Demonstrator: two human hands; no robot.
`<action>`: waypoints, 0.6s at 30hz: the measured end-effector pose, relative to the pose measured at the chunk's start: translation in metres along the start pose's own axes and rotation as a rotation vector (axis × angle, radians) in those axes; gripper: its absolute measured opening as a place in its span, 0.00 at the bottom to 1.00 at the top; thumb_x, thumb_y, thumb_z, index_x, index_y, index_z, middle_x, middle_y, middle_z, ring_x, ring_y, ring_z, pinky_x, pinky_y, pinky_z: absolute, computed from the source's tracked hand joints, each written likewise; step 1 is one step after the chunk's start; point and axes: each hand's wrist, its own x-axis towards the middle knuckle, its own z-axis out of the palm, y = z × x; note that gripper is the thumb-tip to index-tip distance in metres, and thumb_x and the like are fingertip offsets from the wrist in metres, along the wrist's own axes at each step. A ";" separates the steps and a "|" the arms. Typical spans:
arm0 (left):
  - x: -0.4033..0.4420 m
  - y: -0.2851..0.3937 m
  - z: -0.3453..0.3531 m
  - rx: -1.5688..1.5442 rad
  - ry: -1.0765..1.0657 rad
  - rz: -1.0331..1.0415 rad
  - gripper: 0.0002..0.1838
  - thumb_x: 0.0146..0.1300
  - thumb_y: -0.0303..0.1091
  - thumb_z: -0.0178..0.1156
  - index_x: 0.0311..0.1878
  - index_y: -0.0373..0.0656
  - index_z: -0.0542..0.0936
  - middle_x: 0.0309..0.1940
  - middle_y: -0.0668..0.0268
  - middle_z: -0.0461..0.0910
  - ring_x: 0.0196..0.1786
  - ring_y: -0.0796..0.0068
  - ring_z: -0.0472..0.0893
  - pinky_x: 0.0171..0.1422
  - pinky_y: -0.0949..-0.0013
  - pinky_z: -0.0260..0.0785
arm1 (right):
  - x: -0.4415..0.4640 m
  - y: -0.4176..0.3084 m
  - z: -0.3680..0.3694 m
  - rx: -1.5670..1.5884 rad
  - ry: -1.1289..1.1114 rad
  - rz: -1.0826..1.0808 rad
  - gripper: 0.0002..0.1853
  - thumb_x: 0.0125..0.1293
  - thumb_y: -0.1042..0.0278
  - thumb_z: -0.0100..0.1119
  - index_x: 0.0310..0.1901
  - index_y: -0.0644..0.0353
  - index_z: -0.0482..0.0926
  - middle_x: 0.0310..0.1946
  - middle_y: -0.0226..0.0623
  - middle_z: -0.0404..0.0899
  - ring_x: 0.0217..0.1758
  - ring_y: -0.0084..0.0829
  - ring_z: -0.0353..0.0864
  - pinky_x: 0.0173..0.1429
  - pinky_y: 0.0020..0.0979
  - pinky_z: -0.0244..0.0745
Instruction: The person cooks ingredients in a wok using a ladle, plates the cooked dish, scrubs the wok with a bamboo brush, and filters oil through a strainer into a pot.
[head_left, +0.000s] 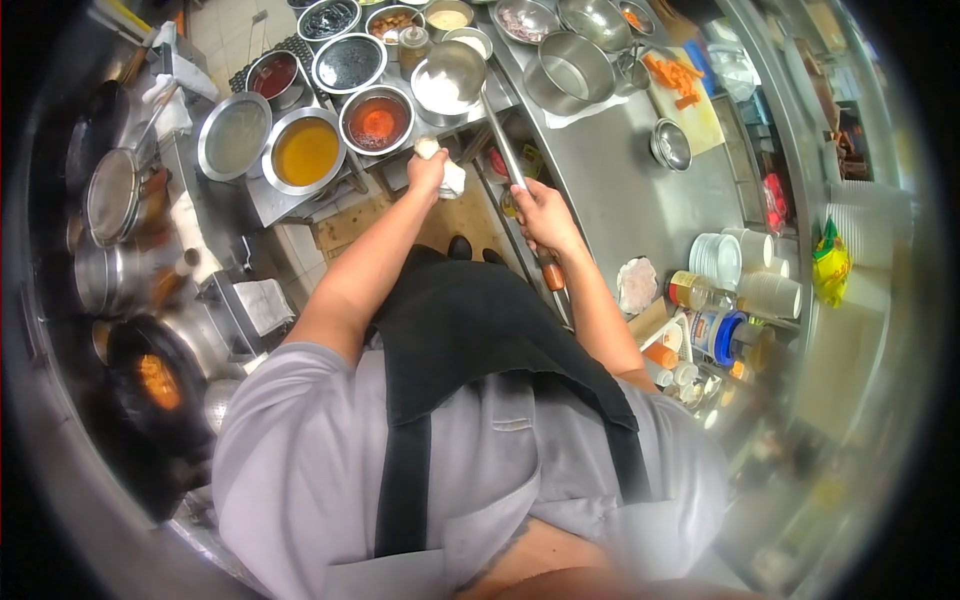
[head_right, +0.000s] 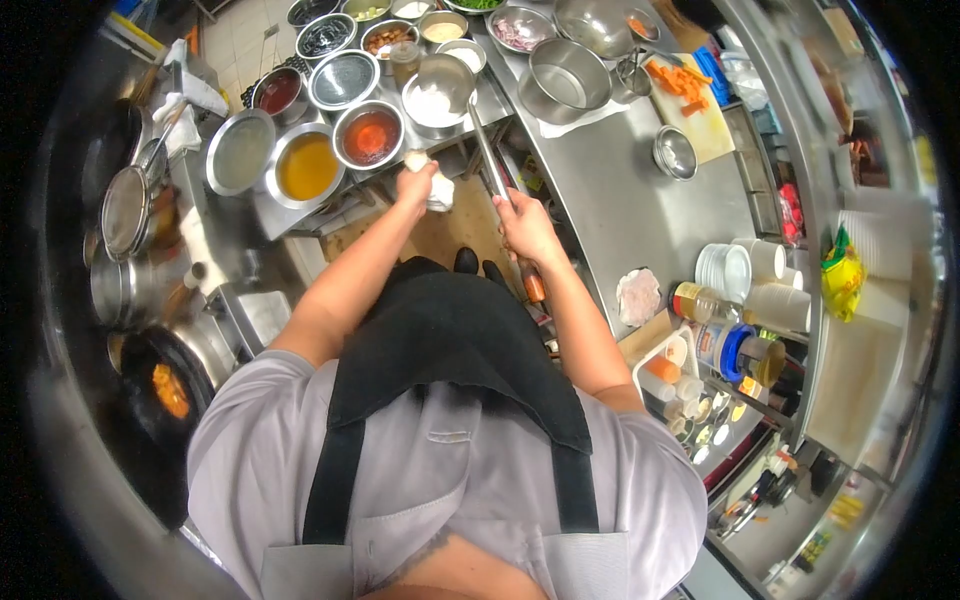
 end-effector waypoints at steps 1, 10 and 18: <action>0.001 -0.005 -0.001 0.003 -0.003 0.001 0.17 0.60 0.34 0.68 0.48 0.31 0.81 0.42 0.58 0.84 0.41 0.70 0.82 0.47 0.65 0.73 | -0.001 0.000 -0.001 0.179 -0.045 0.057 0.15 0.76 0.58 0.50 0.51 0.60 0.76 0.17 0.27 0.68 0.12 0.17 0.66 0.13 0.25 0.62; -0.013 -0.021 -0.021 -0.023 -0.054 -0.043 0.17 0.61 0.35 0.68 0.47 0.31 0.81 0.42 0.59 0.84 0.40 0.69 0.83 0.45 0.64 0.74 | 0.000 0.009 -0.033 0.670 -0.278 0.187 0.16 0.76 0.60 0.50 0.58 0.59 0.71 0.21 0.24 0.66 0.14 0.14 0.58 0.14 0.20 0.57; -0.051 -0.019 -0.049 -0.106 -0.254 -0.195 0.17 0.61 0.33 0.68 0.49 0.32 0.79 0.38 0.59 0.84 0.37 0.67 0.84 0.41 0.62 0.77 | -0.010 -0.002 -0.052 0.627 -0.285 0.123 0.17 0.76 0.59 0.51 0.60 0.59 0.71 0.20 0.24 0.66 0.13 0.14 0.59 0.14 0.20 0.58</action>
